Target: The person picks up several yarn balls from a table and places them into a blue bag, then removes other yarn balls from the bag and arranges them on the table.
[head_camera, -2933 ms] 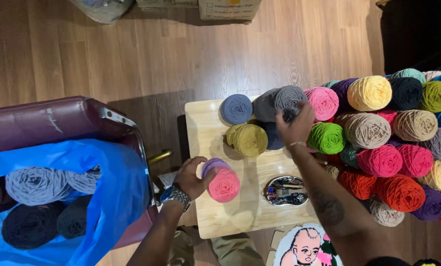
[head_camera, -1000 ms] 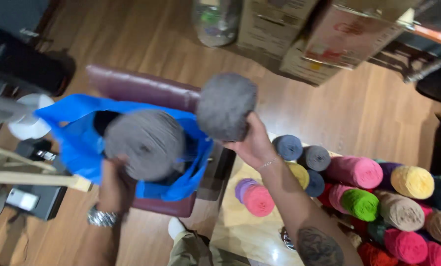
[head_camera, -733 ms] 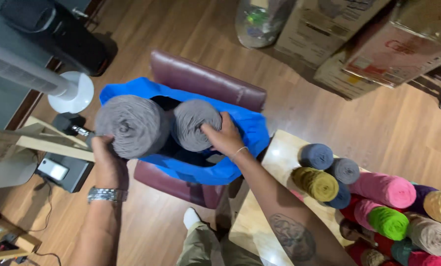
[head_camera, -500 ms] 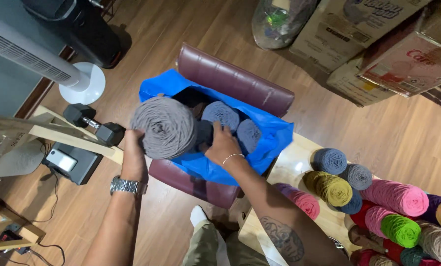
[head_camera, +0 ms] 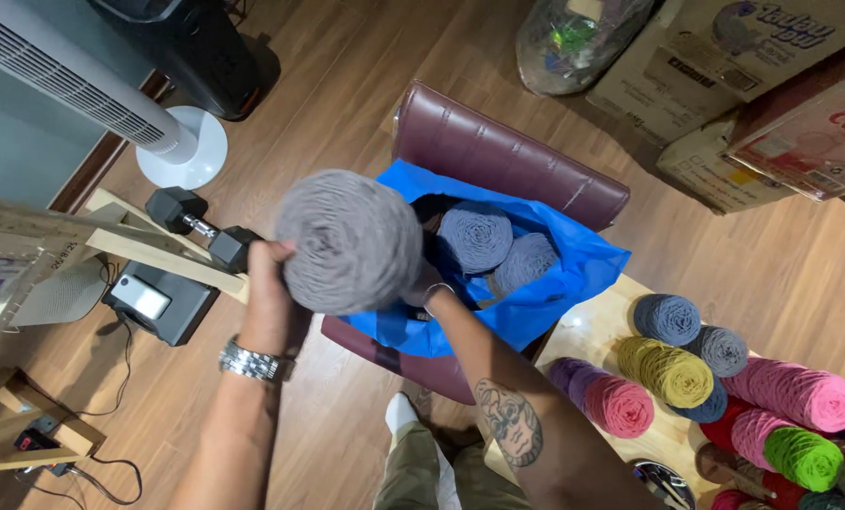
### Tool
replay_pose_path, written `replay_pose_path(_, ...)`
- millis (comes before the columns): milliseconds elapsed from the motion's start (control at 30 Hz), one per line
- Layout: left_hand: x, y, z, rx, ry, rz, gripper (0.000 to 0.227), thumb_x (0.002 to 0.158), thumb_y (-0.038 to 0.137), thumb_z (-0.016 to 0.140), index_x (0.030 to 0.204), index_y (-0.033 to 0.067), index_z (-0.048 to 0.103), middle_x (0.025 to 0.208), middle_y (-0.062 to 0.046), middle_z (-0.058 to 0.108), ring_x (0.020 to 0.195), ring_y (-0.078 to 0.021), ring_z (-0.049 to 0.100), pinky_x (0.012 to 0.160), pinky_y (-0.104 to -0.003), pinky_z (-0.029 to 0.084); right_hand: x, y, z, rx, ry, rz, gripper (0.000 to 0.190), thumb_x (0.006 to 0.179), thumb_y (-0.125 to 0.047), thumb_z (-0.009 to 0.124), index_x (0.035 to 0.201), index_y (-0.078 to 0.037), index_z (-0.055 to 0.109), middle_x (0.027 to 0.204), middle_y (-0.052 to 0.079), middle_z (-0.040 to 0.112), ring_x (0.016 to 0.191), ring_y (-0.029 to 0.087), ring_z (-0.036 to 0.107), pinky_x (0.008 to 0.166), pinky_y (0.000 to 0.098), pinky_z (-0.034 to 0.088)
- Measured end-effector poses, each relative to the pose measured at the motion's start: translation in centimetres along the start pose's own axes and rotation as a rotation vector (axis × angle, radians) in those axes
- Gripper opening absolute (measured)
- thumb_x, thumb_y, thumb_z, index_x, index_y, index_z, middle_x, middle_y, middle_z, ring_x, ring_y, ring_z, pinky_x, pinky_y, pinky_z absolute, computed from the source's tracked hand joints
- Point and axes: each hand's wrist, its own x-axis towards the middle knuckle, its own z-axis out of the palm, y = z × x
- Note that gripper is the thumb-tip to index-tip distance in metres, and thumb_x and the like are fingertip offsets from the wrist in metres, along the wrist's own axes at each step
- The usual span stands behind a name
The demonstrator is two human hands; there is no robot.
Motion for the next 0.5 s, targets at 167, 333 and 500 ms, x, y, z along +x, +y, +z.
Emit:
replay_pose_path(167,0.7,-6.5,2.7,0.299,0.003,-0.146,0.054,0.087,0.048,0.057,0.116,0.0048,0.069,0.113,-0.008,0.071,0.104,-0.0233,0.064,0.092,-0.039,0.050,-5.5,-4.5,-9.9,0.636,-0.002,0.211,0.070,0.089,-0.047,0.062,0.148,-0.013,0.043,0.153,0.015,0.043,0.140,0.036,0.042,0.111,0.0490,0.037)
replay_pose_path(333,3.4,-11.1,4.5,0.626,-0.112,-0.049,0.064,0.088,0.051,0.057,0.118,-0.0041,0.072,0.110,-0.018,0.072,0.102,-0.0278,0.065,0.089,-0.038,0.051,-12.2,-6.8,-20.5,1.418,0.000,0.487,0.070,0.083,-0.046,0.065,0.145,-0.021,0.045,0.148,0.007,0.050,0.135,0.034,0.049,0.106,0.0577,0.043)
replay_pose_path(500,1.3,-9.3,7.8,1.288,-0.055,-0.276,0.087,0.089,0.067,0.062,0.137,-0.0046,0.057,0.133,-0.030,0.062,0.126,-0.0369,0.060,0.108,-0.040,0.046,-15.7,-4.1,-19.5,1.624,-0.084,0.593,0.077,0.077,-0.034,0.080,0.144,-0.025,0.044,0.145,0.005,0.052,0.130,0.035,0.055,0.104,0.0609,0.051)
